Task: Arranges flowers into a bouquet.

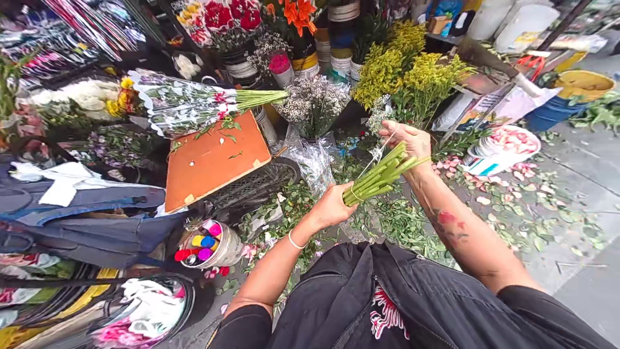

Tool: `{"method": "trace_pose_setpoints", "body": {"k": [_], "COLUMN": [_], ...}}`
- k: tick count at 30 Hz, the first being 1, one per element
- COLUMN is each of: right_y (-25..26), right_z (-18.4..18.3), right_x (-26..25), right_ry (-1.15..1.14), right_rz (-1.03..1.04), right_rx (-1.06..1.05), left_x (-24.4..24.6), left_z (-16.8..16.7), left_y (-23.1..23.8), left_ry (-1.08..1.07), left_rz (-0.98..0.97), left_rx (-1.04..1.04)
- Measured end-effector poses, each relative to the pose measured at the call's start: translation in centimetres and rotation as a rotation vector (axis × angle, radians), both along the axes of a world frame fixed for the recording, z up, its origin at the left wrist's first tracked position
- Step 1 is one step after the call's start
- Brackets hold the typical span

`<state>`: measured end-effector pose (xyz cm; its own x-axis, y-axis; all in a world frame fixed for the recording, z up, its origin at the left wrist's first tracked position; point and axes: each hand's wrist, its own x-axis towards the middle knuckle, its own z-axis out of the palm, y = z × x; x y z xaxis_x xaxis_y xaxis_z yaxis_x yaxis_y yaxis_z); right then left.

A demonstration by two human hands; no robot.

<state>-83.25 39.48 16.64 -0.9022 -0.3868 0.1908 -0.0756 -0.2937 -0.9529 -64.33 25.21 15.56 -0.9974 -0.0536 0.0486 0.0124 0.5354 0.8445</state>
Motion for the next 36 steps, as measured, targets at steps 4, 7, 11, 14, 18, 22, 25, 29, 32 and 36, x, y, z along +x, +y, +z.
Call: {"method": "trace_pose_setpoints", "body": {"k": [4, 7, 11, 14, 18, 22, 25, 29, 32, 36], "right_y": [1.3, 2.7, 3.3, 2.0, 3.2, 6.9, 6.6, 5.4, 5.6, 4.9], "right_z": [-0.6, 2.9, 11.2, 11.3, 1.1, -3.3, -0.7, 2.5, 1.4, -3.8], "right_x": [5.3, 3.3, 1.4, 5.0, 10.8, 6.4, 0.8, 0.4, 2.2, 1.2], "right_ry": [-0.489, 0.212, 1.273, 1.658, 2.07, 1.912, 1.709, 1.613, 1.218, 0.428], "right_rz": [0.639, 0.805, 0.801, 1.011, 0.843, 0.561, 0.394, 0.243, 0.757, 1.325], "right_rx": [-0.41, -0.051, 0.483, 0.974, 0.886, 0.966, 1.152, 1.158, 1.152, 1.037], "left_x": [0.3, 0.3, -0.6, -2.0, -4.4, -3.5, -2.3, -3.1, -3.2, -1.5], "left_z": [-0.8, -1.7, -1.8, -4.5, -8.4, -7.0, -6.7, -6.1, -5.6, -3.6], "left_y": [-2.8, -3.4, -0.2, 2.6, 1.5, -5.8, -7.9, -7.1, -7.6, -5.7], "left_ry": [0.082, 0.078, -0.071, -0.086, -0.097, -0.183, -0.163, -0.189, -0.157, -0.148], "left_rz": [0.024, -0.024, -0.081, -0.14, -0.054, 0.159, 0.121, 0.13, 0.151, -0.024], "left_rx": [0.157, 0.223, 0.038, -0.089, -0.142, -0.134, -0.037, 0.066, 0.165, 0.288]}}
